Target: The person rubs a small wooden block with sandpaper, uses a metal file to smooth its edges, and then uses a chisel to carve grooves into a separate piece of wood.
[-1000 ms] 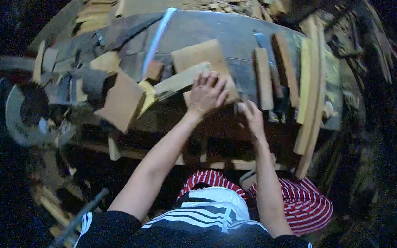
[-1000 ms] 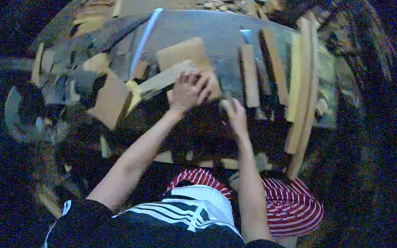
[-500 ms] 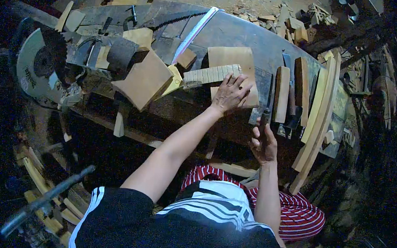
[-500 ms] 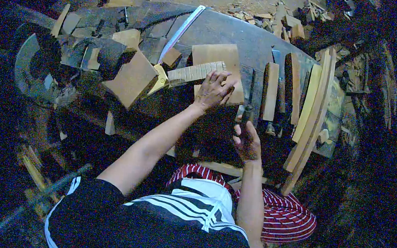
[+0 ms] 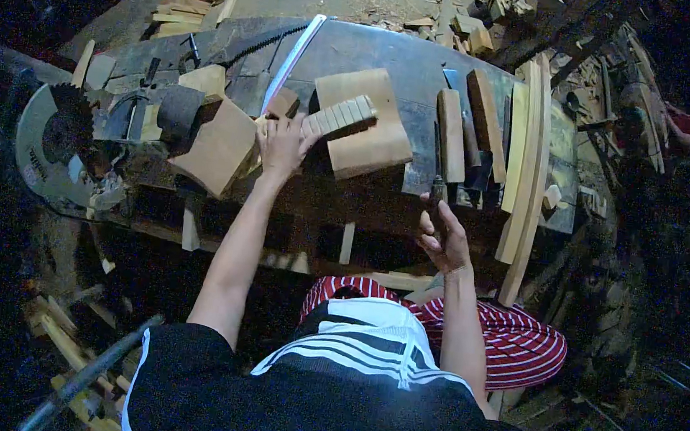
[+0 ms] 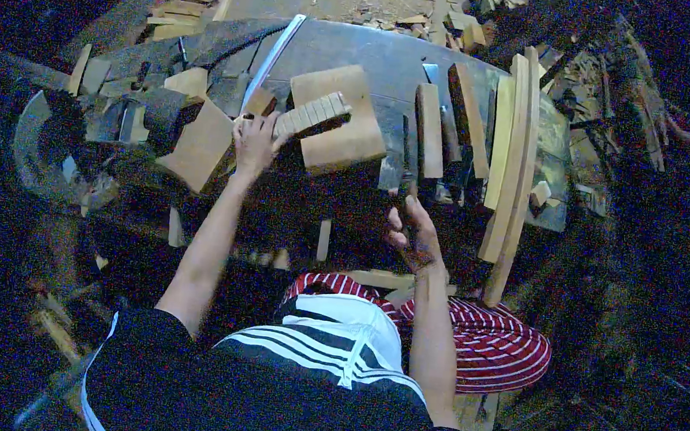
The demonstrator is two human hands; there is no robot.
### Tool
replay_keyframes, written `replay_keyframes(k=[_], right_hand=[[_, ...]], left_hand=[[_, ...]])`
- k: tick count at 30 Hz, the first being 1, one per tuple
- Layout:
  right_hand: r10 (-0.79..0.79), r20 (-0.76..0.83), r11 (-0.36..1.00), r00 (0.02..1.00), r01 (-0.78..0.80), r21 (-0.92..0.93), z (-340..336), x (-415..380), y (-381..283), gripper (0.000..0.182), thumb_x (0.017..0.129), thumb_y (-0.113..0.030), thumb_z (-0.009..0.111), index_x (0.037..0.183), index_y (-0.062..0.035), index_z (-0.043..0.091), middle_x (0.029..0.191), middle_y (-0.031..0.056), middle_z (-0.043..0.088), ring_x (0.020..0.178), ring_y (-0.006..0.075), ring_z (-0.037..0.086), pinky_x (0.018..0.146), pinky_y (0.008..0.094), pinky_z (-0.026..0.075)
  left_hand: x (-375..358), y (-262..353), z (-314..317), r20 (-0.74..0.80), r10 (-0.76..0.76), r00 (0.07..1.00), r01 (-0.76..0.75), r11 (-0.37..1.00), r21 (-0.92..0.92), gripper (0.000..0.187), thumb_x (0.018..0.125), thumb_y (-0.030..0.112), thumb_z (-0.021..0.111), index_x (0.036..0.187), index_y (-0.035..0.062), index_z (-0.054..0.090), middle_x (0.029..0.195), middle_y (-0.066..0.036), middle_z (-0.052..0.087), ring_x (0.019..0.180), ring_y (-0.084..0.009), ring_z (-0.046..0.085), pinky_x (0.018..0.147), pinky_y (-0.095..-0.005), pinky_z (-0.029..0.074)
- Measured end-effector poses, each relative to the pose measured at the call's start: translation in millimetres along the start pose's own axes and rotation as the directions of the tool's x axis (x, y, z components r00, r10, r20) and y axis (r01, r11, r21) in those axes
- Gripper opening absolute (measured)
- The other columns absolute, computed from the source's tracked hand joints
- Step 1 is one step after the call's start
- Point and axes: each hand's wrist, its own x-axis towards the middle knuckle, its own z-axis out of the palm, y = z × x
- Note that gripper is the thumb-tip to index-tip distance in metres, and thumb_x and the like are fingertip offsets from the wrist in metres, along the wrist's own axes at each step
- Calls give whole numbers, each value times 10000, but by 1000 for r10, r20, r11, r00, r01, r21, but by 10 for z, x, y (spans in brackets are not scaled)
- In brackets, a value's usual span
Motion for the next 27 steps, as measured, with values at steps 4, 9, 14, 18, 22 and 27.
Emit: replay_keyframes(k=[4,9,14,18,22,27], right_hand=[[0,36,999,999,1,-35,166,-23,77,383,976,-365,398,1272,-127,448,637,-25,406,411,55,288,408,180,274],[-27,-107,936,994,-12,-351,208,-89,52,452,926,-310,522,1312,-96,429,795,8,539,665,86,531,516,203,422],[-475,32,395,879,245,-885,163,-146,187,467,891,-289,578,1267,-30,482,1090,148,618,931,225,608,853,317,452],[-563,-8,300,826,196,-934,316,-265,167,448,878,-256,594,1264,-54,491,1051,170,639,920,246,636,811,337,479],[-592,0,239,806,175,-955,228,-232,228,453,857,-247,621,1252,-62,499,1020,174,654,901,289,654,790,353,495],[-510,-22,267,860,133,-954,198,-184,250,522,812,-258,669,1261,-61,488,1069,186,636,945,289,643,817,357,489]], left_hand=[[-78,115,-106,143,162,976,-114,949,-295,399,815,405,631,1047,85,575,817,-132,579,803,-319,597,713,-436,458],[-272,579,-118,375,44,926,264,636,-725,398,865,292,590,1145,19,516,1000,-210,616,946,-349,603,793,-396,466],[-434,758,156,332,-6,943,300,446,-843,443,909,228,505,1285,19,400,1179,-233,561,1107,-345,547,908,-393,425],[-528,880,110,335,-65,940,328,436,-838,425,907,194,482,1281,11,397,1192,-234,542,1109,-365,534,925,-397,414],[-549,951,-50,417,-21,908,395,374,-839,540,856,235,574,1305,19,364,1173,-227,554,1082,-355,554,900,-399,432],[-626,1001,-120,444,-70,893,431,411,-803,652,814,268,636,1333,11,336,1175,-235,550,1065,-339,565,894,-394,439]])
